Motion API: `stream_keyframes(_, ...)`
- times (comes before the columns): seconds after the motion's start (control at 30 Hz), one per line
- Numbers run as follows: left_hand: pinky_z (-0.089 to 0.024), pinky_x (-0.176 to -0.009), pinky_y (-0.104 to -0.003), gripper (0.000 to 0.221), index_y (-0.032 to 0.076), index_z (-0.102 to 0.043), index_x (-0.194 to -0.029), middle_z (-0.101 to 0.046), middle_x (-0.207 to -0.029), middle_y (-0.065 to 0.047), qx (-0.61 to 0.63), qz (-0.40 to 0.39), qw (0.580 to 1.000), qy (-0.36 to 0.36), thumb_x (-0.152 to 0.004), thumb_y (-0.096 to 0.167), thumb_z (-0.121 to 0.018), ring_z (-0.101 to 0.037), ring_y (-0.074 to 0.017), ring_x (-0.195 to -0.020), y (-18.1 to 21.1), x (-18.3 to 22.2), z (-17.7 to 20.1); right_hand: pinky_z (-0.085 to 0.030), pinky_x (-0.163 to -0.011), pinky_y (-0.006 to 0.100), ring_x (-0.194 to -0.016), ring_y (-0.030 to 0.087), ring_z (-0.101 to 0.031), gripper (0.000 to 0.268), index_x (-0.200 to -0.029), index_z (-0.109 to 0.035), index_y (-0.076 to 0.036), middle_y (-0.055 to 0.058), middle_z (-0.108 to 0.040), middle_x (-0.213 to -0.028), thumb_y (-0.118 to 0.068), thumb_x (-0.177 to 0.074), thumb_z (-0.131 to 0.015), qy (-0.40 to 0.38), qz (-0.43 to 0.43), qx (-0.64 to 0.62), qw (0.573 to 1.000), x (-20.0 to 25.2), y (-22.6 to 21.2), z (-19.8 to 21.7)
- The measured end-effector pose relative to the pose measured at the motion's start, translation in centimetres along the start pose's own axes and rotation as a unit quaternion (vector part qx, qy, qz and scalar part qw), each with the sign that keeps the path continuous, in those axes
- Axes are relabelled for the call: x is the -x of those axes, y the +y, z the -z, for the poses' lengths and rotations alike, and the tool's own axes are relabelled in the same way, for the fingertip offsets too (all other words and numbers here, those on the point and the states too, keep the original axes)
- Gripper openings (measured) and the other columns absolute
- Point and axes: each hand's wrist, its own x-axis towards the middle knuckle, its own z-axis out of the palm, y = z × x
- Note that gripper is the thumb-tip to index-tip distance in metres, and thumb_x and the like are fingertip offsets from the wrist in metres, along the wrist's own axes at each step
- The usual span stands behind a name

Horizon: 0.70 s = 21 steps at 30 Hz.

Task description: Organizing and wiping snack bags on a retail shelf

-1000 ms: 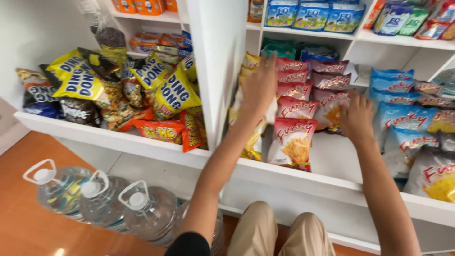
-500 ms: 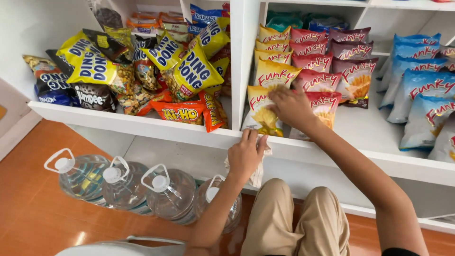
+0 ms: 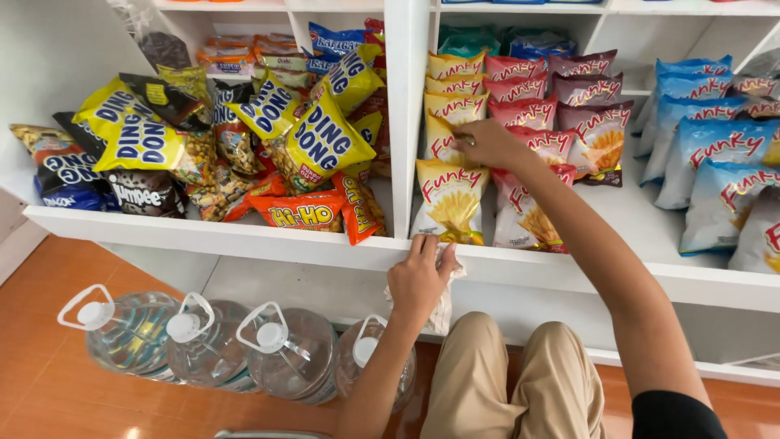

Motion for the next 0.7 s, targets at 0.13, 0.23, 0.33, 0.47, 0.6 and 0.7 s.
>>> stream_keyframes(0.13, -0.062, -0.053, -0.044, 0.032, 0.027, -0.062, -0.104, -0.061, -0.101, 0.007, -0.016, 0.001, 1.0, 0.009, -0.097, 0.056, -0.053, -0.07, -0.0332, -0.05, -0.1, 0.0, -0.6, -0.049, -0.101, 0.057, -0.112, 0.049, -0.066, 0.077, -0.142, -0.058, -0.007, 0.028, -0.072, -0.115, -0.057, -0.086, -0.073, -0.038, -0.019, -0.002, 0.999, -0.3, 1.0, -0.6)
stream_keyframes(0.23, -0.061, -0.053, -0.044, 0.032, 0.028, -0.062, -0.104, -0.061, -0.101, 0.007, -0.02, 0.002, 1.0, 0.008, -0.096, 0.058, -0.053, -0.07, -0.0322, -0.051, 0.0, 0.0, -0.6, -0.047, -0.1, 0.06, -0.111, 0.049, -0.067, 0.055, -0.133, -0.056, -0.009, 0.025, -0.073, -0.116, -0.035, -0.089, -0.076, -0.011, 0.017, 0.021, 1.0, 0.1, 1.8, -1.0)
stream_keyframes(0.33, -0.061, -0.055, -0.052, 0.034, 0.025, -0.063, -0.101, -0.063, -0.096, 0.004, -0.003, 0.03, 0.999, -0.026, -0.093, 0.058, -0.055, -0.069, -0.0393, -0.052, 1.1, -1.5, 0.5, -0.051, -0.095, 0.055, -0.111, 0.044, -0.068, 0.038, -0.123, -0.06, -0.017, 0.02, -0.074, -0.115, -0.04, -0.096, -0.074, 0.004, 0.011, -0.026, 1.0, 0.7, 2.5, -0.3)
stream_keyframes(0.47, -0.061, -0.063, -0.054, 0.058, 0.016, -0.051, -0.136, -0.053, -0.138, -0.009, 0.016, 0.002, 0.998, -0.066, -0.091, 0.048, -0.068, -0.072, -0.0428, -0.068, 5.1, -7.4, 4.3, -0.052, -0.091, 0.052, -0.099, 0.041, -0.071, 0.02, -0.119, -0.061, -0.026, 0.014, -0.077, -0.098, -0.027, -0.1, -0.068, -0.003, -0.007, -0.048, 0.999, 0.8, 3.3, -1.3)
stream_keyframes(0.6, -0.06, -0.082, -0.06, 0.11, 0.016, -0.025, -0.161, -0.036, -0.157, -0.024, -0.001, 0.011, 0.972, -0.233, -0.077, 0.056, -0.085, -0.073, -0.0474, -0.099, 5.0, -11.7, 0.7, -0.051, -0.091, 0.056, -0.106, 0.044, -0.069, 0.02, -0.117, -0.063, -0.018, 0.017, -0.076, -0.105, -0.015, -0.097, -0.067, -0.022, 0.033, -0.059, 0.997, 0.4, 2.9, -0.7)
stream_keyframes(0.7, -0.061, -0.08, -0.056, 0.093, 0.011, -0.042, -0.151, -0.038, -0.156, -0.022, -0.031, 0.027, 0.969, -0.242, -0.078, 0.051, -0.083, -0.074, -0.0431, -0.097, 5.4, -11.3, 1.3, -0.053, -0.091, 0.054, -0.101, 0.042, -0.071, 0.018, -0.112, -0.07, -0.014, 0.019, -0.076, -0.1, -0.019, -0.095, -0.071, 0.005, 0.023, -0.052, 0.998, -0.5, 0.8, 1.2)
